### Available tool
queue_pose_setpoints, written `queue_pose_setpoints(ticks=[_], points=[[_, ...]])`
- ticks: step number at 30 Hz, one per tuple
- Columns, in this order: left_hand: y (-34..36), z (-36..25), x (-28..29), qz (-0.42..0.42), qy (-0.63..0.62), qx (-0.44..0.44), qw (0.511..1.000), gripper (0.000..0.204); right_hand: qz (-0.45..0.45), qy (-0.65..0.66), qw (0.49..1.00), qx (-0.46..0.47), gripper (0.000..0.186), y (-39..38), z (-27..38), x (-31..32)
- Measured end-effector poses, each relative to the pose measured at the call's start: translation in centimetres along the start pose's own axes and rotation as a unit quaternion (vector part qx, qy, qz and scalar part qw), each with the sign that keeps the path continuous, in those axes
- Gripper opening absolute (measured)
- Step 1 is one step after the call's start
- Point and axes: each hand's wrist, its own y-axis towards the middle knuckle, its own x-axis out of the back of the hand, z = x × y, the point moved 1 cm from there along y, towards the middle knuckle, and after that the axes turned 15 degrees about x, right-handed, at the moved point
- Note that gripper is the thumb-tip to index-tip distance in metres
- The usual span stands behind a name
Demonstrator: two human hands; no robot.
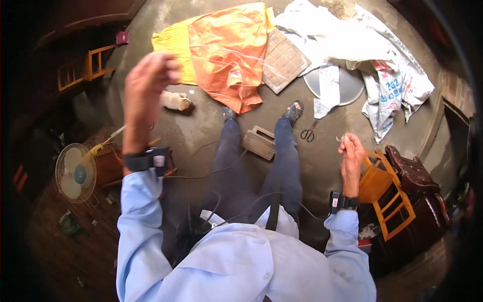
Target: Sewing a white patch onto an orange bag.
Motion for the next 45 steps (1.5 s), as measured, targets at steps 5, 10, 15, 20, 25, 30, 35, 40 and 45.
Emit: queue_pose_setpoints(ticks=[5,10,15,20,25,30,35,40,45], points=[[0.4,0.3,1.4,0.034,-0.060,-0.007,0.998,0.027,0.020,-0.005,0.998,0.052,0.017,2.6,1.5,-4.1],[5.9,0.5,-5.7,0.136,-0.024,-0.028,0.990,0.031,0.072,-0.050,0.994,0.073,0.013,1.3,-0.2,-7.5],[12.6,-5.9,-13.4,0.256,0.040,-0.208,0.943,0.033,0.054,-0.055,0.997,0.023,0.013,-0.2,-6.4,-9.7],[12.3,-4.6,-24.7,0.401,-0.050,-0.281,0.870,0.030,0.073,-0.101,0.992,-0.023,0.012,-1.1,-11.6,-12.5],[3.3,2.3,-38.7,0.470,0.005,-0.421,0.776,0.014,0.122,-0.344,0.926,0.097,0.036,-7.8,-19.3,-6.3],[-0.4,7.9,-38.7,0.584,-0.014,-0.355,0.730,0.013,0.083,-0.344,0.932,0.075,0.023,-6.3,-16.3,-9.3],[10.7,14.8,-37.1,0.505,0.054,-0.255,0.823,0.015,0.047,-0.360,0.925,0.110,0.013,-2.4,-15.0,-9.4],[24.3,24.9,-32.7,0.417,0.162,-0.197,0.872,0.022,-0.002,-0.339,0.912,0.232,0.010,1.4,-17.0,-9.4],[29.5,34.8,-32.1,0.403,0.193,-0.139,0.884,0.024,0.022,-0.396,0.858,0.326,0.013,4.4,-18.2,-10.5]])
